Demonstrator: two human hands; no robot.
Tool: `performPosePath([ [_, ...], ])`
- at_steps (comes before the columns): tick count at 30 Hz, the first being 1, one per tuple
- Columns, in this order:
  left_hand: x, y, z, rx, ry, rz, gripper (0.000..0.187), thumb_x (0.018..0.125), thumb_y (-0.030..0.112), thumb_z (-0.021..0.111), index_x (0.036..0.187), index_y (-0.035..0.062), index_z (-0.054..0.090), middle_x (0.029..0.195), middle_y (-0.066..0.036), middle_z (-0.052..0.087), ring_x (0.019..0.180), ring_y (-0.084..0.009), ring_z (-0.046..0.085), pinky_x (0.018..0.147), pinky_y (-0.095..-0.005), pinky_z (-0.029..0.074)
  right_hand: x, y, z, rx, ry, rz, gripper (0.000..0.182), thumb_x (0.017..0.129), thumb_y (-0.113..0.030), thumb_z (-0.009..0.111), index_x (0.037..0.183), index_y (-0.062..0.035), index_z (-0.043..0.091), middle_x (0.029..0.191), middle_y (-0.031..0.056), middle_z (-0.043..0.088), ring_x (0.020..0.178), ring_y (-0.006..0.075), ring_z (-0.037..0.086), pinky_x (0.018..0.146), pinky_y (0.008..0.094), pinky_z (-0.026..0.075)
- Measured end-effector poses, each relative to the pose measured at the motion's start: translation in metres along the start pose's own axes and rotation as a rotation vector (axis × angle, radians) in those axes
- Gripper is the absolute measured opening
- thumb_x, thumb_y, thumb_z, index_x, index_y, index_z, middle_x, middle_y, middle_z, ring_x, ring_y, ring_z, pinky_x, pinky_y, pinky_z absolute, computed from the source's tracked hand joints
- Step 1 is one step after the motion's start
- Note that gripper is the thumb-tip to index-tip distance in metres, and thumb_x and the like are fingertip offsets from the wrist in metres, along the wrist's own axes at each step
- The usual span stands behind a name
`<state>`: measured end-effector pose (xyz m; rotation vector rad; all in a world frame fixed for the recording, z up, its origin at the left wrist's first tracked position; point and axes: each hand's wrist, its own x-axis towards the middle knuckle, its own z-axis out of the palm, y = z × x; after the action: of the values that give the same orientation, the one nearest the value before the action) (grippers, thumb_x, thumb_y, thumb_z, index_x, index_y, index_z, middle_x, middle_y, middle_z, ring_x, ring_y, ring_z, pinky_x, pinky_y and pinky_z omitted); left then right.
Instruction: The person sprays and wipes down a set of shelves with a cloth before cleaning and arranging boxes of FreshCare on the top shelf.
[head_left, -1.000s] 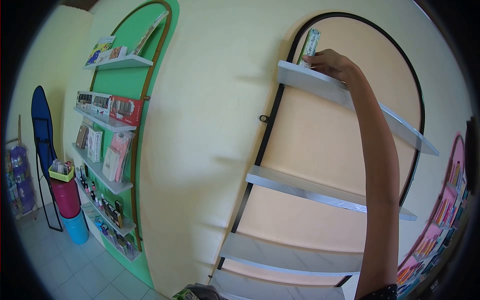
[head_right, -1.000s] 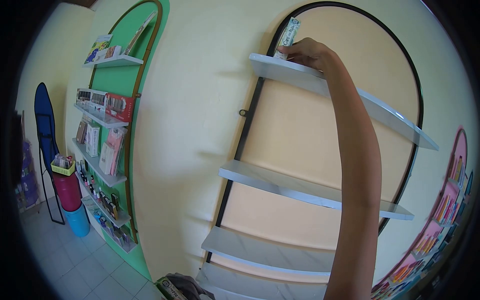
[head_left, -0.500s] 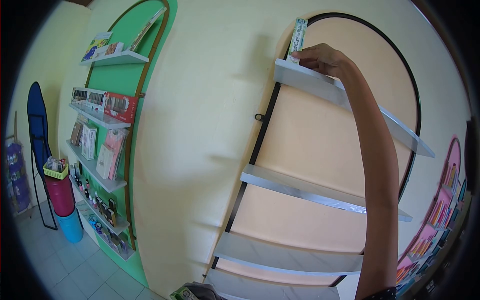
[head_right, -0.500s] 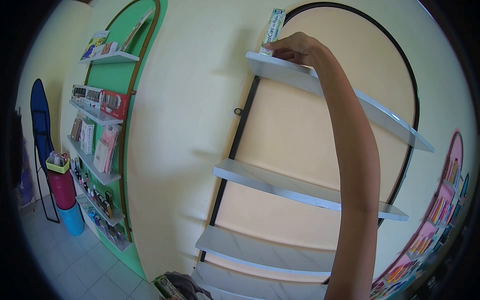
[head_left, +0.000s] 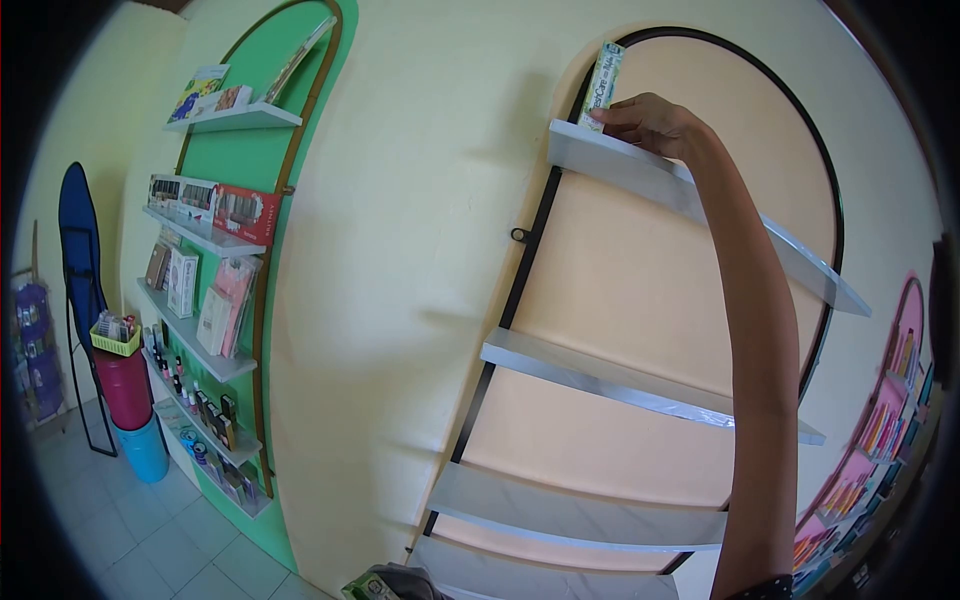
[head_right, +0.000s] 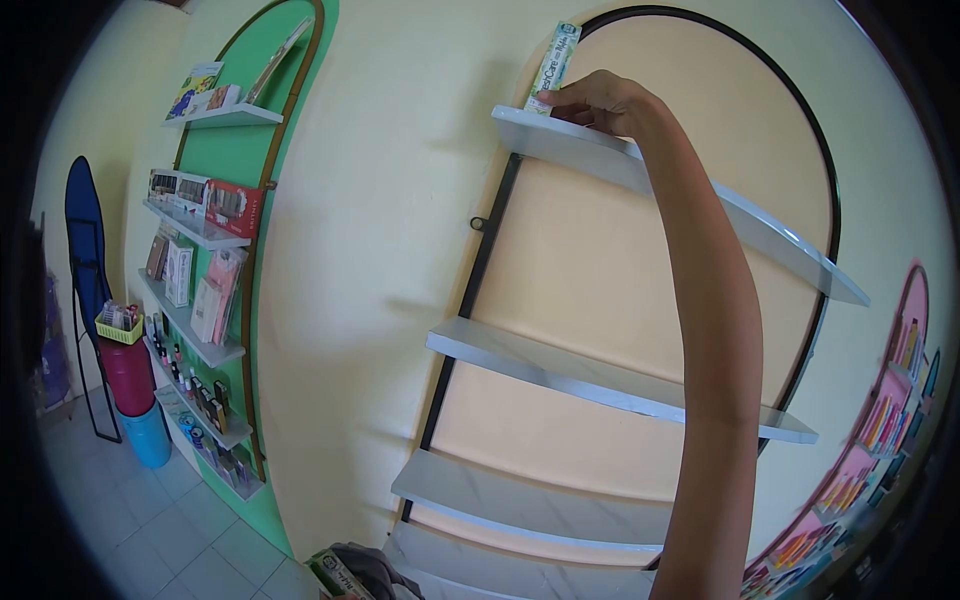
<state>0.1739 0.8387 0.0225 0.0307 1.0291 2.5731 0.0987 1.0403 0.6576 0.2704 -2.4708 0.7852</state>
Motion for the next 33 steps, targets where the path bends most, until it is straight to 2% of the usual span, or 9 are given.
performPosePath([
  [20, -0.007, 0.006, 0.006, 0.027, -0.005, -0.060, 0.041, 0.067, 0.021, 0.064, 0.101, 0.0055, 0.048, 0.083, -0.006, 0.055, 0.077, -0.0189, 0.054, 0.070, -0.0324, 0.046, -0.003, 0.001, -0.007, 0.001, 0.143, 0.085, 0.046, 0.064, -0.032, 0.067, 0.097, -0.0013, 0.055, 0.089, 0.0145, 0.057, 0.076, 0.0199, 0.055, 0.068, 0.0319, 0.044],
  [22, -0.009, 0.009, 0.011, -0.039, -0.004, -0.014, 0.039, 0.067, 0.021, 0.064, 0.099, 0.0053, 0.049, 0.082, -0.005, 0.055, 0.075, -0.0189, 0.054, 0.070, -0.0323, 0.045, -0.035, -0.007, -0.009, -0.200, 0.323, -0.022, 0.050, 0.065, -0.038, 0.064, 0.100, -0.0028, 0.055, 0.088, 0.0130, 0.058, 0.079, 0.0182, 0.055, 0.074, 0.0322, 0.041],
  [25, -0.009, 0.016, 0.024, -0.159, 0.020, -0.002, 0.040, 0.069, 0.021, 0.064, 0.101, 0.0042, 0.047, 0.078, -0.005, 0.053, 0.069, -0.0178, 0.054, 0.062, -0.0311, 0.047, -0.094, 0.025, -0.006, -0.199, 0.721, -0.634, 0.045, 0.071, -0.033, 0.060, 0.102, -0.0017, 0.054, 0.086, 0.0111, 0.059, 0.083, 0.0131, 0.053, 0.075, 0.0256, 0.037],
  [26, -0.014, 0.026, 0.034, -0.261, -0.075, -0.052, 0.044, 0.066, 0.016, 0.063, 0.104, 0.0038, 0.045, 0.085, -0.007, 0.052, 0.077, -0.0210, 0.053, 0.068, -0.0351, 0.046, -0.138, 0.022, 0.033, -0.198, 0.767, -0.593, 0.032, 0.083, -0.022, 0.042, 0.104, -0.0004, 0.051, 0.105, 0.0129, 0.052, 0.099, 0.0166, 0.050, 0.089, 0.0310, 0.033],
  [27, -0.017, 0.036, 0.043, -0.369, -0.163, -0.093, 0.049, 0.064, 0.012, 0.063, 0.108, 0.0035, 0.042, 0.091, -0.010, 0.052, 0.085, -0.0243, 0.053, 0.074, -0.0391, 0.045, -0.168, 0.046, 0.063, -0.023, 0.761, -0.419, 0.034, 0.084, -0.022, 0.040, 0.104, 0.0032, 0.049, 0.105, 0.0148, 0.052, 0.100, 0.0180, 0.049, 0.089, 0.0317, 0.036],
  [28, -0.018, 0.042, 0.050, -0.480, -0.246, -0.124, 0.055, 0.062, 0.007, 0.062, 0.112, 0.0031, 0.039, 0.098, -0.012, 0.051, 0.093, -0.0276, 0.052, 0.080, -0.0430, 0.044, -0.202, 0.077, 0.094, 0.146, 0.747, -0.234, 0.036, 0.085, -0.023, 0.038, 0.104, 0.0068, 0.047, 0.104, 0.0166, 0.051, 0.101, 0.0193, 0.049, 0.088, 0.0323, 0.038],
  [29, -0.013, 0.039, 0.055, -0.455, -0.304, -0.079, 0.050, 0.061, 0.009, 0.060, 0.107, 0.0026, 0.043, 0.095, -0.013, 0.051, 0.090, -0.0300, 0.053, 0.078, -0.0447, 0.044, -0.251, 0.114, 0.137, 0.733, 0.389, -0.363, 0.033, 0.079, -0.021, 0.052, 0.104, 0.0006, 0.048, 0.100, 0.0116, 0.056, 0.094, 0.0178, 0.053, 0.082, 0.0310, 0.040],
  [30, -0.016, 0.050, 0.069, -0.525, -0.380, -0.156, 0.055, 0.061, 0.008, 0.067, 0.109, 0.0020, 0.040, 0.095, -0.010, 0.050, 0.088, -0.0227, 0.052, 0.078, -0.0375, 0.045, -0.291, 0.117, 0.188, -0.011, 0.154, -0.250, 0.044, 0.074, -0.021, 0.060, 0.109, -0.0001, 0.044, 0.110, 0.0125, 0.051, 0.106, 0.0218, 0.046, 0.089, 0.0330, 0.036],
  [33, -0.015, 0.051, 0.095, -0.442, -0.432, -0.176, 0.052, 0.063, 0.007, 0.064, 0.110, 0.0014, 0.041, 0.096, -0.010, 0.050, 0.089, -0.0224, 0.053, 0.079, -0.0377, 0.045, -0.333, 0.138, 0.266, 0.630, -0.280, 0.174, 0.054, 0.069, -0.012, 0.066, 0.114, 0.0010, 0.039, 0.113, 0.0113, 0.046, 0.103, 0.0205, 0.045, 0.088, 0.0303, 0.036],
])
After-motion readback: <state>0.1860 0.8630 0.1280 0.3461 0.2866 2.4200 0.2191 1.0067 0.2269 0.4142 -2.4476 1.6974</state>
